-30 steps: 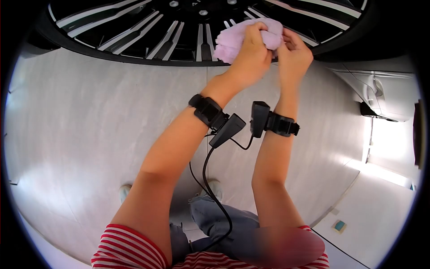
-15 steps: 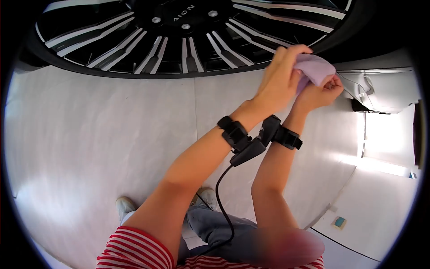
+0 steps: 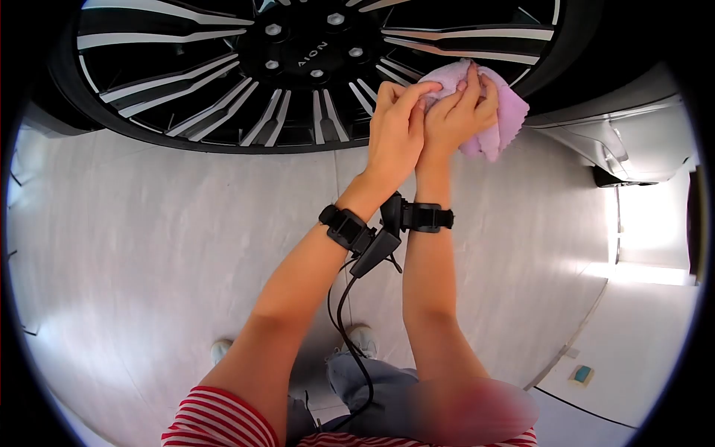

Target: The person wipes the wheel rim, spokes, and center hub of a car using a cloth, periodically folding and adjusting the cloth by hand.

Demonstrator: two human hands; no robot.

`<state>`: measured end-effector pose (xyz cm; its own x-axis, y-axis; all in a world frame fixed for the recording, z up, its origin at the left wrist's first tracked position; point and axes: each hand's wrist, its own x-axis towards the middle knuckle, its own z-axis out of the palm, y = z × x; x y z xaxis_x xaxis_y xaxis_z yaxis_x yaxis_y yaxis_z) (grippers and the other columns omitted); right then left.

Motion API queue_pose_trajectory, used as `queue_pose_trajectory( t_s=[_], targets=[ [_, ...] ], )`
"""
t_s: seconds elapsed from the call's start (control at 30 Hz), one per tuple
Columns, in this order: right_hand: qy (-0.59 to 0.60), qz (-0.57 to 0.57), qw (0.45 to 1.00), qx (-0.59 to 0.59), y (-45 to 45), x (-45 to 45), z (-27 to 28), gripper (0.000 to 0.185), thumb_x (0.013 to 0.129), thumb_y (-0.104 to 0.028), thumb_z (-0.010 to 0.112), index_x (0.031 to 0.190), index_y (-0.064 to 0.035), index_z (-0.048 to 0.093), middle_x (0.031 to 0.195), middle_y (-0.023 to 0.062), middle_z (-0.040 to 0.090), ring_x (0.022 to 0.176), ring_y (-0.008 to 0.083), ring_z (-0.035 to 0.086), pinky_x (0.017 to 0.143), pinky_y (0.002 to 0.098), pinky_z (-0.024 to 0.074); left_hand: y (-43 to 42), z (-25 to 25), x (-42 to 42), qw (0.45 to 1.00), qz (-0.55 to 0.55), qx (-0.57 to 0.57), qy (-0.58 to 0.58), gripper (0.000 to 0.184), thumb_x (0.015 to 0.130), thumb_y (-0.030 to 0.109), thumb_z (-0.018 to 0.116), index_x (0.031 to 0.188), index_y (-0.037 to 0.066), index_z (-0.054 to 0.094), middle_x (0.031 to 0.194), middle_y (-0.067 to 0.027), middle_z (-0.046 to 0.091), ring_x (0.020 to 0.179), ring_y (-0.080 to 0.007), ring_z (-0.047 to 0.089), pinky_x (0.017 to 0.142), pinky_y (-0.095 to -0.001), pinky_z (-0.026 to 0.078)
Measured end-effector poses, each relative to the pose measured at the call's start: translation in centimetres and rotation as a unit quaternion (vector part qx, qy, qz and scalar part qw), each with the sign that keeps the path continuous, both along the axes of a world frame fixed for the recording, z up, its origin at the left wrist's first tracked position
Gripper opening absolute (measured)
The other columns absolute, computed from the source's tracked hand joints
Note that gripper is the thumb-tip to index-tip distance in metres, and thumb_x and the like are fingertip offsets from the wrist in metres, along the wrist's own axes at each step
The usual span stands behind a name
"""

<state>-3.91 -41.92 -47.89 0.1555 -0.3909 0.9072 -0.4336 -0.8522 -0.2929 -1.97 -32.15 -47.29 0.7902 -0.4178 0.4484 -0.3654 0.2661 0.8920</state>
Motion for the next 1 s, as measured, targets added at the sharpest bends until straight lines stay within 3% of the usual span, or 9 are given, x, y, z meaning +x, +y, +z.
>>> queue_pose_trajectory(
  t_s=[0.37,0.43,0.5,0.6,0.7,0.77,0.83,0.93,1.0],
  targets=[
    [0.009,0.03,0.999,-0.021,4.9,3.2,0.0,0.029,0.091,-0.014,0.053,0.118,-0.0063,0.059,0.125,0.0128,0.05,0.11,0.0352,0.042,0.093,0.0436,0.0339,4.8,-0.9,2.9,0.999,0.026,0.039,-0.001,0.027,0.093,0.002,0.05,0.117,0.009,0.06,0.092,-0.0048,0.058,0.07,-0.0114,0.048,0.066,-0.0258,0.043],
    [0.033,0.041,0.998,-0.04,6.3,4.3,0.1,0.026,0.088,-0.014,0.057,0.112,-0.0062,0.06,0.121,0.0147,0.052,0.108,0.0375,0.046,0.091,0.0454,0.0347,6.4,-1.0,5.2,0.999,0.03,0.017,0.003,0.027,0.089,0.0,0.051,0.111,0.01,0.064,0.091,-0.0104,0.059,0.075,-0.0221,0.057,0.07,-0.032,0.047],
    [0.016,0.047,0.999,0.003,7.7,5.4,0.4,0.028,0.086,-0.012,0.058,0.113,-0.0048,0.06,0.12,0.0154,0.053,0.108,0.0368,0.048,0.091,0.047,0.0364,7.9,0.1,7.1,1.0,-0.002,-0.013,0.021,0.026,0.088,0.001,0.053,0.108,0.01,0.067,0.088,-0.009,0.06,0.075,-0.0201,0.056,0.069,-0.0304,0.046],
    [-0.001,0.172,0.985,-0.005,6.7,4.2,1.3,0.024,0.085,-0.007,0.063,0.108,-0.0016,0.063,0.118,0.0148,0.053,0.105,0.0339,0.052,0.092,0.0425,0.0424,10.1,3.2,8.0,0.995,-0.008,0.022,-0.099,0.023,0.09,0.004,0.053,0.108,0.006,0.068,0.094,-0.0082,0.063,0.085,-0.0179,0.057,0.077,-0.0277,0.045],
    [-0.069,0.21,0.973,0.068,8.9,2.5,5.2,0.016,0.089,-0.006,0.06,0.1,-0.0093,0.072,0.114,0.0082,0.05,0.085,0.0179,0.058,0.07,0.0291,0.0483,13.4,7.5,7.9,0.993,-0.05,0.047,-0.099,0.024,0.093,0.004,0.051,0.11,0.003,0.066,0.103,-0.0072,0.066,0.098,-0.0155,0.058,0.088,-0.0253,0.043],
    [-0.145,0.237,0.959,0.06,9.4,1.6,9.5,0.016,0.091,-0.007,0.058,0.1,-0.0097,0.072,0.114,0.0031,0.049,0.081,0.0102,0.054,0.066,0.0237,0.0461,14.9,9.4,9.5,0.981,-0.106,-0.057,-0.153,0.023,0.092,0.006,0.052,0.106,0.005,0.069,0.096,-0.0082,0.063,0.085,-0.0172,0.059,0.079,-0.0273,0.046],
    [-0.181,0.281,0.939,0.085,10.9,-0.1,15.5,0.013,0.091,-0.009,0.061,0.099,-0.0058,0.071,0.106,0.0036,0.055,0.078,0.0097,0.054,0.066,0.0231,0.0456,18.1,13.5,7.9,0.972,-0.211,-0.094,0.032,0.024,0.094,0.006,0.05,0.109,0.003,0.068,0.099,-0.0067,0.065,0.086,-0.0143,0.06,0.08,-0.0256,0.048],
    [-0.194,0.395,0.881,0.173,13.6,-1.7,21.4,0.018,0.093,-0.011,0.059,0.101,0.0017,0.069,0.084,0.0011,0.066,0.074,0.0071,0.054,0.07,0.0206,0.0433,21.1,16.7,6.6,0.979,-0.149,-0.119,0.068,0.023,0.096,0.008,0.05,0.11,0.001,0.066,0.098,-0.0056,0.068,0.081,-0.0107,0.063,0.068,-0.0234,0.052],
    [-0.101,0.491,0.848,0.173,15.2,-2.8,23.1,0.025,0.085,-0.012,0.069,0.106,-0.0001,0.066,0.095,0.0032,0.065,0.086,0.0115,0.057,0.078,0.0242,0.0447,21.9,17.7,5.9,0.975,-0.153,-0.134,0.086,0.02,0.095,0.01,0.055,0.108,0.001,0.067,0.097,-0.0041,0.068,0.078,-0.0088,0.062,0.065,-0.022,0.051]
  ],
)
